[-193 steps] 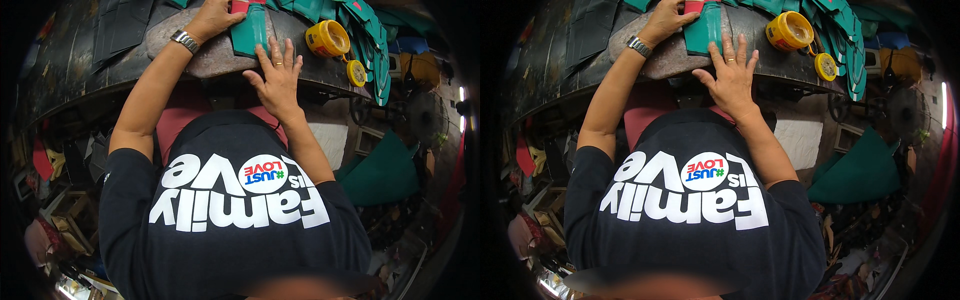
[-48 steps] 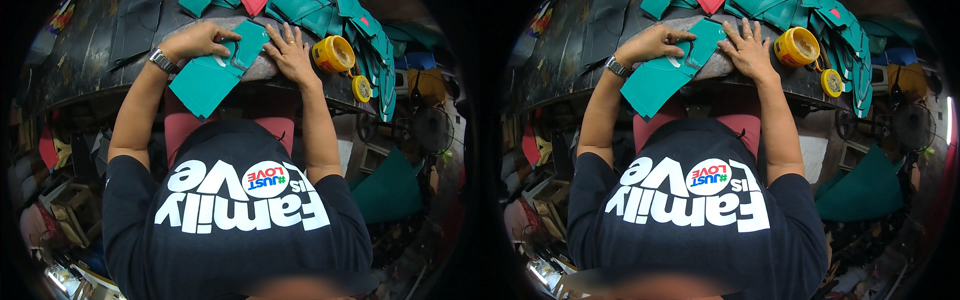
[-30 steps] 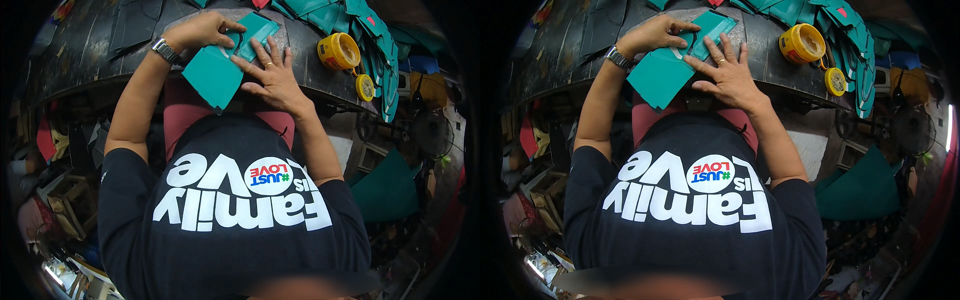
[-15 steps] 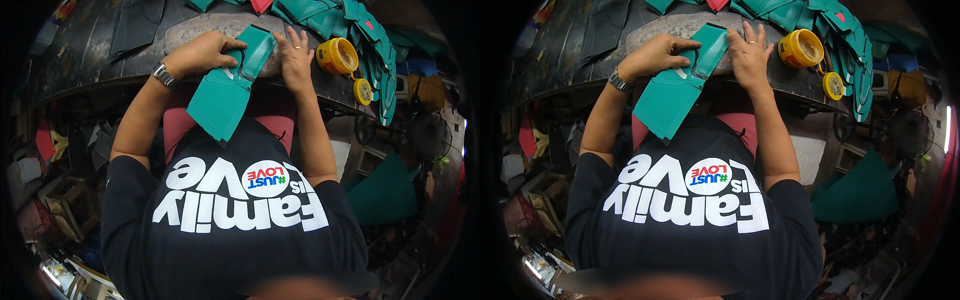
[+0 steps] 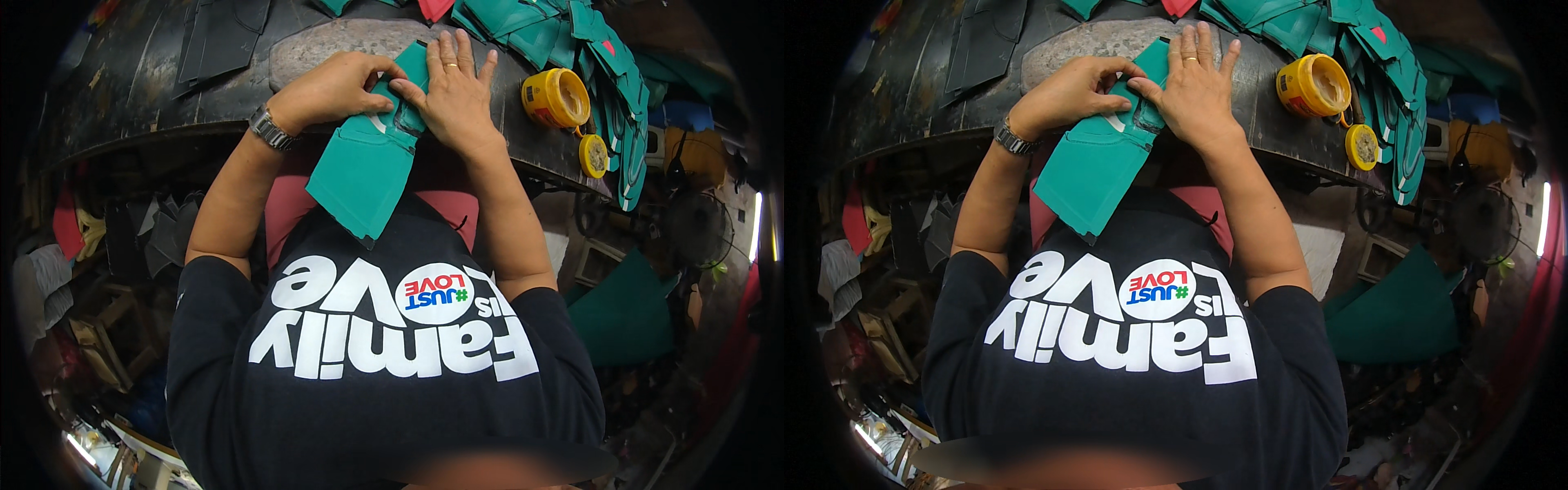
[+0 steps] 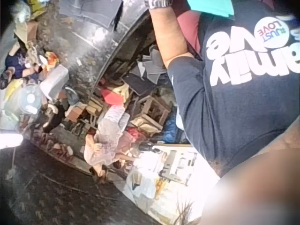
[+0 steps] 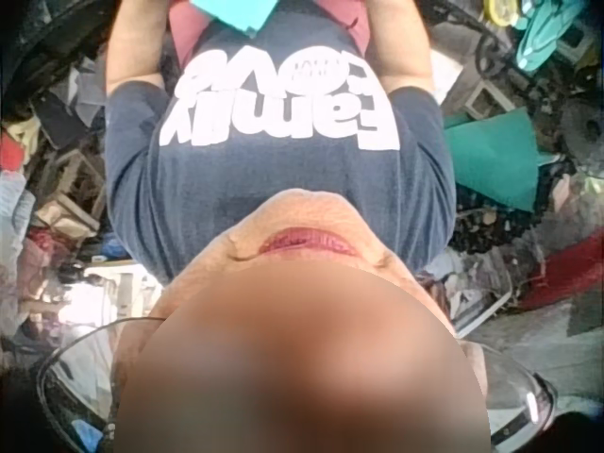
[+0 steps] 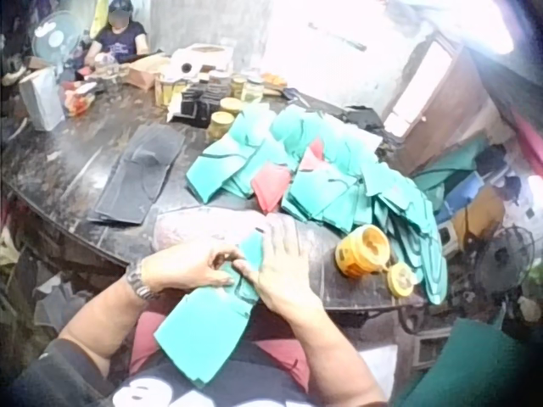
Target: The person repeatedly picks up green and pink material pieces, applies a paste from a yellow container to their edges, and places them on a workbench. The person handles the materials one at a time and continues the process throughout the clip.
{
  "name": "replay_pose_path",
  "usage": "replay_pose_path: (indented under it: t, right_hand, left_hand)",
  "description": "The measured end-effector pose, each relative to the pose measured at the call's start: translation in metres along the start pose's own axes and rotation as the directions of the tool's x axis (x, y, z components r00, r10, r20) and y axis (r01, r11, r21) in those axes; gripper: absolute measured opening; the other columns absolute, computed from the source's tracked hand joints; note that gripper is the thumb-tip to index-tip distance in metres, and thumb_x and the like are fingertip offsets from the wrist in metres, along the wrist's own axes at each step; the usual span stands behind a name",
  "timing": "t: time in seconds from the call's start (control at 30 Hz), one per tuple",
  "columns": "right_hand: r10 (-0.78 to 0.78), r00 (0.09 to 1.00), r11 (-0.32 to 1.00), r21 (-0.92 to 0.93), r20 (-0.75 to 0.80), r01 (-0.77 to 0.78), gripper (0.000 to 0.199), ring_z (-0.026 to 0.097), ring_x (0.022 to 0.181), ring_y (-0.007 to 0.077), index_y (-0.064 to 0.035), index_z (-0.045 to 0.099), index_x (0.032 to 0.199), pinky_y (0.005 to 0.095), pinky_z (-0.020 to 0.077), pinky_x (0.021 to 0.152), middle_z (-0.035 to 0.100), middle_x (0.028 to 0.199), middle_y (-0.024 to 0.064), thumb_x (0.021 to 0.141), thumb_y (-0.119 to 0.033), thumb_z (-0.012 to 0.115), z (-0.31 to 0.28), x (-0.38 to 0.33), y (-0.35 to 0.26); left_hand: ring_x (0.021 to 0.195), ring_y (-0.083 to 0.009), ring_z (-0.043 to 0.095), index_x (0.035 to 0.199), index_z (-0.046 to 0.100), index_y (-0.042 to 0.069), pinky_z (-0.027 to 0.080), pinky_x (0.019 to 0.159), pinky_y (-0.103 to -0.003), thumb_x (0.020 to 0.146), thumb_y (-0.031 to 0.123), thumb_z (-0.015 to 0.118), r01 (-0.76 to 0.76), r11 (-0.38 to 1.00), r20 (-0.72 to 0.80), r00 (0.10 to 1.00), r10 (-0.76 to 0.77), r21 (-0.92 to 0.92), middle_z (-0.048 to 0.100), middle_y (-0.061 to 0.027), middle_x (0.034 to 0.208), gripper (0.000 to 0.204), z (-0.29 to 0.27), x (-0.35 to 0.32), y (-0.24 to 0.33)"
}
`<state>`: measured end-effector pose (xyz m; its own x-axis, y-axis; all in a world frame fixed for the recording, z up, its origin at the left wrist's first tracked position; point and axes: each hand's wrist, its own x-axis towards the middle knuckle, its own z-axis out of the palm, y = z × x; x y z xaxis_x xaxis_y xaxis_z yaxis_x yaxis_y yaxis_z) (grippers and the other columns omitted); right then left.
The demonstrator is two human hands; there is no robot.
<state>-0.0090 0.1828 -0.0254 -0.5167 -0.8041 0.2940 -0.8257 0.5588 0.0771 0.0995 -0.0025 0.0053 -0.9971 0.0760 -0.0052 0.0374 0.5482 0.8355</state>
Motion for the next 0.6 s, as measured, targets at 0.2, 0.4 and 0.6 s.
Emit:
replay_pose_path:
  t: [0.2, 0.4, 0.6]
  right_hand:
    - [-0.140, 0.990, 0.986, 0.102, 0.036, 0.136, 0.085, 0.018, 0.151, 0.0355, -0.0077, 0.044, 0.148, 0.0679, 0.0073, 0.116, 0.034, 0.157, 0.0217, 0.092, -0.071, 0.043, 0.001, 0.012, 0.012]
    - [-0.108, 0.993, 0.949, 0.302, 0.044, 0.090, 0.066, 0.012, 0.152, 0.0371, -0.0233, 0.039, 0.153, 0.0640, 0.0075, 0.117, 0.027, 0.161, 0.0191, 0.099, -0.061, 0.041, -0.008, 0.006, 0.017]
    - [0.121, 0.991, 0.904, 0.406, 0.065, -0.137, 0.061, 0.017, 0.150, 0.0417, -0.0227, 0.048, 0.147, 0.0680, 0.0118, 0.115, 0.031, 0.158, 0.0215, 0.098, -0.059, 0.046, -0.014, -0.019, 0.049]
  left_hand:
    - [0.067, -0.0090, 0.049, 0.119, 0.066, 0.005, 0.044, 0.061, -0.027, 0.080, 0.012, 0.077, -0.005, 0.999, 0.047, 0.999, 0.008, -0.052, 0.057, -0.0008, 0.074, 0.041, -0.001, 0.005, -0.007]
    - [0.068, -0.0080, 0.047, 0.119, 0.067, 0.005, 0.042, 0.062, -0.025, 0.080, 0.012, 0.078, 0.037, 0.999, 0.056, 0.998, -0.036, -0.012, 0.053, 0.0007, 0.074, 0.040, -0.004, 0.004, -0.003]
    - [0.067, -0.0068, 0.043, 0.119, 0.069, 0.006, 0.039, 0.060, -0.024, 0.080, 0.012, 0.078, 0.029, 0.998, 0.046, 0.999, -0.026, -0.051, 0.048, 0.0036, 0.074, 0.041, -0.001, 0.003, -0.003]
